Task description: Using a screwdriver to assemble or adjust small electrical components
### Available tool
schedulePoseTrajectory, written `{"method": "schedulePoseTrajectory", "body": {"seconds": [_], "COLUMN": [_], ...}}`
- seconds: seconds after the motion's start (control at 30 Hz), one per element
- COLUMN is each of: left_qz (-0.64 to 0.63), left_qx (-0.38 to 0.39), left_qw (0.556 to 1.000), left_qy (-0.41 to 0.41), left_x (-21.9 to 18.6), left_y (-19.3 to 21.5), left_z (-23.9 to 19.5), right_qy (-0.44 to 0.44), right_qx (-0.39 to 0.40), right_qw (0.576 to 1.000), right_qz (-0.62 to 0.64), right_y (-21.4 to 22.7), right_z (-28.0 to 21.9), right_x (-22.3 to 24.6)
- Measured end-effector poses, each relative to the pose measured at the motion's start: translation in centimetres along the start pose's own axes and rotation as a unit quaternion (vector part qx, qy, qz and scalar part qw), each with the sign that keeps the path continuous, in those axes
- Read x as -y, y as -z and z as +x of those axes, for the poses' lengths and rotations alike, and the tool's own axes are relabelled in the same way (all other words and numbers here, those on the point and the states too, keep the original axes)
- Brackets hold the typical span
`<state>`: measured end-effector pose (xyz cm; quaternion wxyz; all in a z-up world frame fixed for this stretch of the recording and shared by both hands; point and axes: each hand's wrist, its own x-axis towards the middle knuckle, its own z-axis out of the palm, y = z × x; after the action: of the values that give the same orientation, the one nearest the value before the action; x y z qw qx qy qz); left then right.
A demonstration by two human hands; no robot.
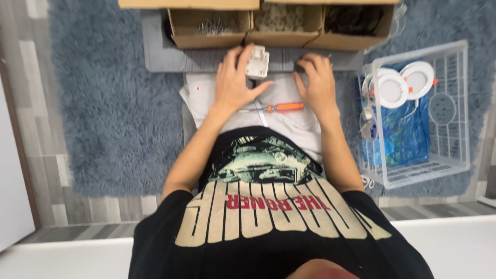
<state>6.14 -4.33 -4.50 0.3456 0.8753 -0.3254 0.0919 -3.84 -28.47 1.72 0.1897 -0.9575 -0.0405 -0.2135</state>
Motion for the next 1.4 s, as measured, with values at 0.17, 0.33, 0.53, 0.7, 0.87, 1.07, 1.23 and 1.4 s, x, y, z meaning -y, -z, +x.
{"method": "schedulePoseTrajectory", "body": {"seconds": [0.17, 0.33, 0.53, 0.7, 0.87, 1.07, 1.23, 1.4], "left_qz": [-0.094, -0.214, -0.272, -0.301, -0.332, -0.37, -0.368, -0.351], "left_qx": [-0.062, -0.057, -0.07, -0.077, -0.078, -0.076, -0.073, -0.065], "left_qw": [0.993, 0.975, 0.96, 0.951, 0.94, 0.926, 0.927, 0.934], "left_qy": [-0.031, -0.012, 0.011, -0.002, 0.006, 0.013, 0.013, 0.021], "left_x": [0.0, -1.6, -2.3, -2.0, -1.0, -0.7, -0.4, -0.2], "left_y": [-1.1, 1.2, 2.5, 2.1, 0.8, 0.6, 0.3, -0.4], "left_z": [0.7, 1.1, 1.9, 1.9, 1.7, 1.9, 1.8, 1.7], "right_qy": [0.052, 0.05, 0.077, 0.108, 0.142, 0.153, 0.111, 0.052], "right_qx": [-0.011, -0.015, -0.027, -0.048, -0.071, -0.096, -0.082, -0.04], "right_qw": [0.999, 0.999, 0.996, 0.991, 0.985, 0.982, 0.99, 0.988], "right_qz": [-0.003, -0.01, -0.027, -0.058, -0.064, -0.047, 0.041, 0.138], "right_y": [-0.7, -1.2, -0.7, -1.6, -2.2, -2.7, -2.9, -2.1], "right_z": [-0.6, -0.6, -0.2, -0.5, -0.7, -1.2, -1.2, -0.8], "right_x": [-1.3, -1.8, -1.1, -1.4, -1.9, -2.2, -3.1, -3.0]}}
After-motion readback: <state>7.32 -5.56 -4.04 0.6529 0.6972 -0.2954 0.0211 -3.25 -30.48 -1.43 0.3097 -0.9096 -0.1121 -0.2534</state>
